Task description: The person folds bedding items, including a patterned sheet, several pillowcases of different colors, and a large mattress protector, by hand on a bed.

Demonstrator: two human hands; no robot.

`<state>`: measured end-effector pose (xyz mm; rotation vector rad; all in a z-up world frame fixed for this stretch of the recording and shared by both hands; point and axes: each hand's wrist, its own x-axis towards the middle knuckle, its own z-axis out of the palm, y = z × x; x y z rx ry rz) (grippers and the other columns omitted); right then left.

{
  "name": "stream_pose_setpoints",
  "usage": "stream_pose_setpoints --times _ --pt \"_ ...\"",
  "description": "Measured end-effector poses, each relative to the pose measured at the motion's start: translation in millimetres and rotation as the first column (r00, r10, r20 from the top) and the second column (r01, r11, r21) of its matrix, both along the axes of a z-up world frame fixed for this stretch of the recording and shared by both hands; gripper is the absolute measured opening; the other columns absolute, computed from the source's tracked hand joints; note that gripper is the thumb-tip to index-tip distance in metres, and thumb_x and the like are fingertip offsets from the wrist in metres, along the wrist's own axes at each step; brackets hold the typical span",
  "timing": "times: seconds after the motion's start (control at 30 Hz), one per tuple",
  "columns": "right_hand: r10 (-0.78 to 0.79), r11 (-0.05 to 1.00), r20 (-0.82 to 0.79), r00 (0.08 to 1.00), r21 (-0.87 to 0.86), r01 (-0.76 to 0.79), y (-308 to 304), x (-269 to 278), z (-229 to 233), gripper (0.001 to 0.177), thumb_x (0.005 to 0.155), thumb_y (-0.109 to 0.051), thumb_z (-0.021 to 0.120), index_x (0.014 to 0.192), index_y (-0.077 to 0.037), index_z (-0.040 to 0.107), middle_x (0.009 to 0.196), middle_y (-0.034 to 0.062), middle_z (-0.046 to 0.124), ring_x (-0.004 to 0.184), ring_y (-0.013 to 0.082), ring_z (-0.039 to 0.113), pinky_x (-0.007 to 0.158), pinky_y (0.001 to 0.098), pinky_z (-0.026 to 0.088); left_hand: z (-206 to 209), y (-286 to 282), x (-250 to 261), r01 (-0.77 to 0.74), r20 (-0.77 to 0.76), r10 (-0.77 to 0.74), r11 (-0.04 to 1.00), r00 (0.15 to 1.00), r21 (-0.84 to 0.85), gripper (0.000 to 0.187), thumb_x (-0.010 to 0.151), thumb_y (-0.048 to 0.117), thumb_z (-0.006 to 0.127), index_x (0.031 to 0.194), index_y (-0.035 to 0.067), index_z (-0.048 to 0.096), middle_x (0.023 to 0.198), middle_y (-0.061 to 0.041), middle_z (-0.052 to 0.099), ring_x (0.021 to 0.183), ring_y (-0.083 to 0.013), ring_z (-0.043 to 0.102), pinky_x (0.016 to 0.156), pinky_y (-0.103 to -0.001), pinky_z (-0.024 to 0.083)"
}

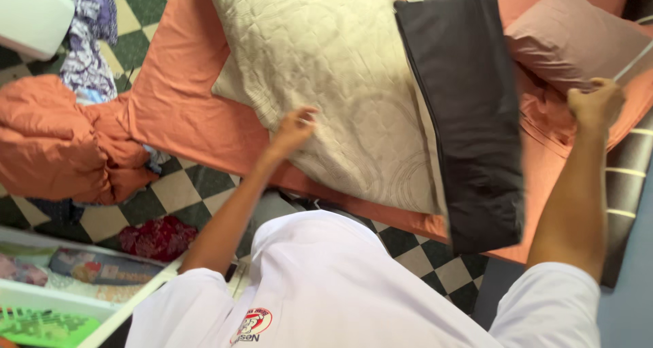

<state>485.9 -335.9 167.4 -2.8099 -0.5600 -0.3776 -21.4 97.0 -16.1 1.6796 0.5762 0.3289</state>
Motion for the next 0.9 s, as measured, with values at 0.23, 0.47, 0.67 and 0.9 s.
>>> stream_pose_setpoints --times 0.23,0.47,0.67,0.9 --pt "0.278 0.948 -0.054 0.959 0.178 -0.265 161.2 -103.9 -82.8 0.03 0.085 -0.019 0.084 0.107 -0.001 0.077 0.097 0.0164 0.073 0.089 0.0275 0.069 0.081 0.0407 0.054 -102.7 110.4 -65.1 -0.26 -0.144 0.273 0.96 0.951 0.104 0.025 0.091 0.014 0.07 0.114 0.006 0.071 0.1 -0.008 0.076 0.093 -0.0181 0.073 0.082 -0.033 0.058" --pt "0.553 0.833 -0.483 0.679 0.297 -0.467 343.6 -276.4 -226.7 0.033 0.089 -0.017 0.077 0.12 -0.007 0.073 0.112 0.0164 0.067 0.096 0.0259 0.068 0.085 0.04 0.054 -191.8 199.7 -89.5 -0.252 -0.36 0.315 0.944 0.878 0.211 0.029 0.088 0.017 0.065 0.115 0.008 0.07 0.098 -0.012 0.075 0.093 -0.0273 0.072 0.085 -0.039 0.056" --pt "0.507 0.837 -0.703 0.499 0.264 -0.479 444.8 -377.9 -305.2 0.037 0.089 -0.024 0.075 0.124 -0.012 0.072 0.117 0.0165 0.066 0.102 0.0277 0.069 0.09 0.0412 0.056 -244.8 258.1 -91.1 -0.211 -0.477 0.257 0.966 0.841 0.148 0.043 0.083 0.019 0.065 0.124 0.007 0.062 0.11 -0.015 0.07 0.108 -0.0307 0.067 0.096 -0.041 0.053" --pt "0.429 0.891 -0.761 0.487 0.267 -0.368 527.6 -429.3 -322.0 0.037 0.089 -0.02 0.073 0.125 -0.011 0.069 0.126 0.0185 0.058 0.103 0.0281 0.07 0.088 0.0399 0.056 -298.2 316.6 -83.8 -0.167 -0.631 0.184 0.982 0.753 0.087 0.061 0.081 0.026 0.07 0.135 0.004 0.051 0.138 -0.022 0.055 0.128 -0.0396 0.054 0.105 -0.047 0.046"
